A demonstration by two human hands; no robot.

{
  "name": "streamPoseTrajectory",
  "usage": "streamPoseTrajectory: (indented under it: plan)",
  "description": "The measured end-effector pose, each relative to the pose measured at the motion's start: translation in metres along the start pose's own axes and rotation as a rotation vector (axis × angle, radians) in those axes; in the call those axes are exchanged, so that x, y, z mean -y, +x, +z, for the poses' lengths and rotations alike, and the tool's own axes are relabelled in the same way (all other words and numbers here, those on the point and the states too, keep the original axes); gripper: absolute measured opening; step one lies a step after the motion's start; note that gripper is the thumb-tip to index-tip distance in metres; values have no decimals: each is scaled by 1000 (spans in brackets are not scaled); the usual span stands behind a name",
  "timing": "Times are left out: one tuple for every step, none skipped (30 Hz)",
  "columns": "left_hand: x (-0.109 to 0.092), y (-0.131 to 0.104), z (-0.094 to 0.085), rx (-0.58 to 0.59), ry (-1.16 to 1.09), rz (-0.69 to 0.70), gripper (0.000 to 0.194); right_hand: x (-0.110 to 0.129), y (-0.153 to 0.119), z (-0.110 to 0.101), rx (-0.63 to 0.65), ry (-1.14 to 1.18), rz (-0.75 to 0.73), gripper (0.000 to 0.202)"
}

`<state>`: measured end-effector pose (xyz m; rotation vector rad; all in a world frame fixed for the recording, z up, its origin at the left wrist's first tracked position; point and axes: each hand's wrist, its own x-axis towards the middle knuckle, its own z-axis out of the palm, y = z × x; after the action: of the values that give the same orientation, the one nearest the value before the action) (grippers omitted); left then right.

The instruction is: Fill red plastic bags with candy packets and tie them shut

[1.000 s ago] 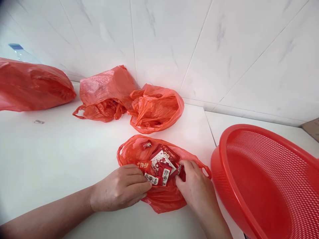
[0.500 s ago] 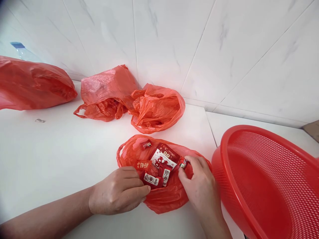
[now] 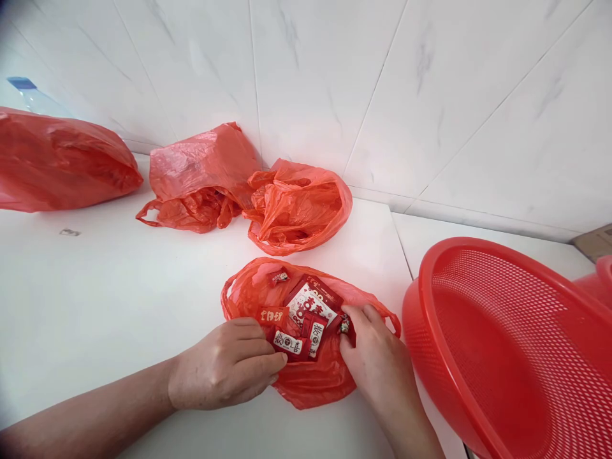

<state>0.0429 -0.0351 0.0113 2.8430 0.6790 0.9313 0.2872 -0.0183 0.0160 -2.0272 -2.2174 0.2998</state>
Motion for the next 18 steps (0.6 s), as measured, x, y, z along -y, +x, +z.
streamPoseTrajectory:
  plan:
    - [0, 0, 0, 3, 1, -1, 13, 0, 0, 0, 2, -7, -13, 40]
    - [0, 0, 1, 4, 1, -1, 13, 0, -1, 0, -2, -6, -23, 45]
    - [1, -1, 1, 3, 1, 1, 12, 0, -1, 0, -20, 5, -25, 48]
    - [1, -1, 2, 3, 0, 2, 12, 1, -2, -1, -53, 24, -14, 48]
    - [1, -1, 2, 4, 0, 2, 12, 2, -2, -1, -96, 49, 6, 46]
    - [1, -1, 2, 5, -1, 3, 12, 4, -2, -2, -141, 74, 26, 41]
    - [2, -1, 3, 6, -1, 2, 12, 5, -2, -2, -178, 95, 40, 36]
    - [2, -1, 3, 8, -1, 2, 12, 7, -2, -2, -199, 108, 44, 32]
    - [2, -1, 3, 9, -3, 2, 12, 9, -3, -2, -199, 111, 40, 30]
    - [2, -1, 3, 9, -6, 2, 12, 11, -3, -2, -180, 108, 28, 28]
    - [2, -1, 3, 8, -8, 2, 11, 13, -3, -1, -152, 103, 14, 28]
    - [2, -1, 4, 7, -9, 2, 11, 15, -2, 0, -124, 104, 3, 26]
    - [2, -1, 4, 6, -8, 1, 10, 16, -2, 1, -101, 114, -7, 25]
    - [2, -1, 3, 6, -5, 0, 9, 17, -2, 1, -86, 136, -17, 22]
    - [2, -1, 3, 7, -2, 1, 9, 18, -2, 1, -80, 169, -29, 19]
    - [2, 0, 3, 10, 2, 4, 10, 19, -2, 1, -84, 210, -39, 16]
    - [2, 0, 2, 14, 6, 8, 10, 20, -2, 1, -96, 258, -41, 13]
    - [2, 1, 2, 20, 9, 11, 12, 20, -2, 0, -109, 310, -33, 11]
